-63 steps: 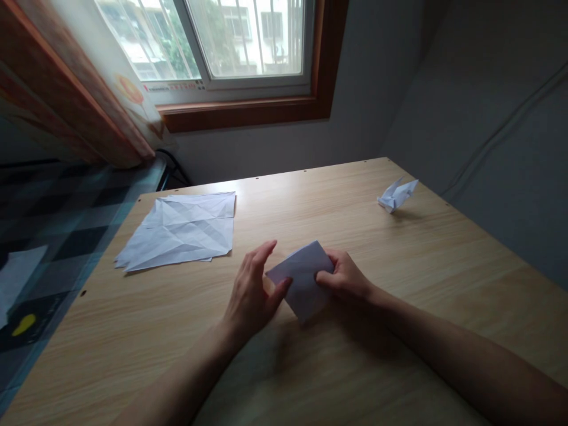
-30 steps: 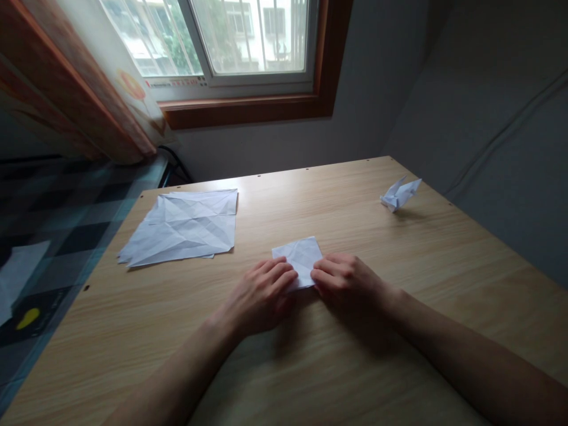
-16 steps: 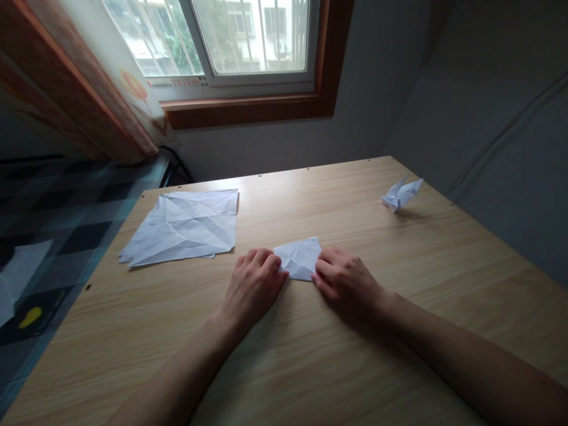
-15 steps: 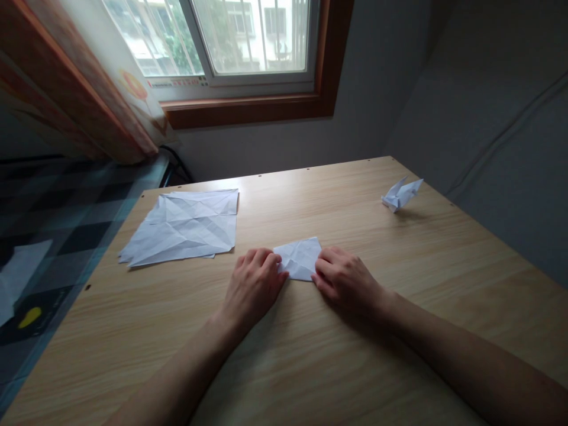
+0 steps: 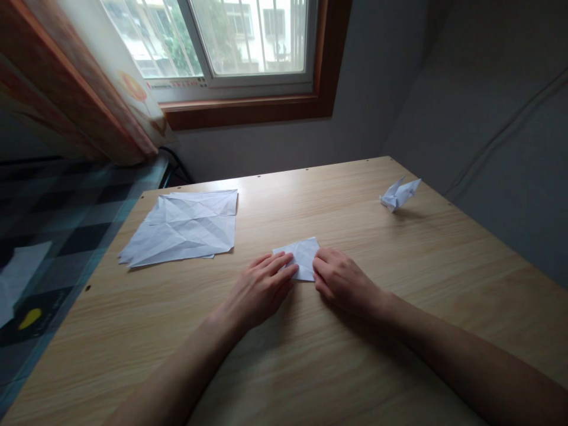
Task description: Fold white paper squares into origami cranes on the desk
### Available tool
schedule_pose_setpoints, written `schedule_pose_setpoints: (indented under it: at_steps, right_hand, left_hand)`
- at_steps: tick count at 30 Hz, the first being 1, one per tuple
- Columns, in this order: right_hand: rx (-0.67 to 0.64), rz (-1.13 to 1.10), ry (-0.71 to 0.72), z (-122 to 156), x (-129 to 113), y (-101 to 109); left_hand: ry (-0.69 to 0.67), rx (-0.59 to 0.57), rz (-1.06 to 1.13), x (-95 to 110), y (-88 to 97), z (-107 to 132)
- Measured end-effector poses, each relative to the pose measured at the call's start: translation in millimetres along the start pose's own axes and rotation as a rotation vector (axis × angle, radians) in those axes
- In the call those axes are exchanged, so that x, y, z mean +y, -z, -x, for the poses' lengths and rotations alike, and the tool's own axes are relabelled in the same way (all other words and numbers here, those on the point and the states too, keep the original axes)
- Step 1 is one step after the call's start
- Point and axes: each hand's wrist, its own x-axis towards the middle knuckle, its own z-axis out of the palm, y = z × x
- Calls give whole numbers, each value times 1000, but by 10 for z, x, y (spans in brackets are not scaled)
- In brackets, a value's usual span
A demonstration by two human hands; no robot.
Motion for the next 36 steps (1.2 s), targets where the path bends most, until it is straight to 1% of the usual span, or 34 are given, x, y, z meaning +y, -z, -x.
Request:
schedule_pose_setpoints:
  at_steps: [3, 9, 14, 17, 21, 27, 36]
  right_hand:
    - [-6, 7, -18, -8, -23, -6]
    - [-6, 26, -59, -18, -52, -22]
    - [-5, 22, -70, -13, -58, -16]
    - [-1, 17, -80, -11, -55, -15]
    - [-6, 15, -84, -15, -59, -14]
    - [-23, 10, -94, -15, -72, -8]
    - [-21, -8, -100, -5, -59, -10]
  left_hand:
    - [21, -5, -8, -9, 0, 4]
    - [109, 7, -6, -39, -39, 15]
    - [148, -26, 33, -19, -12, 6]
    - [178, -5, 33, -7, -5, -6]
    - [178, 34, 0, 11, -17, -21]
    - [214, -5, -59, 41, -24, -15]
    - [239, -17, -21, 27, -14, -1]
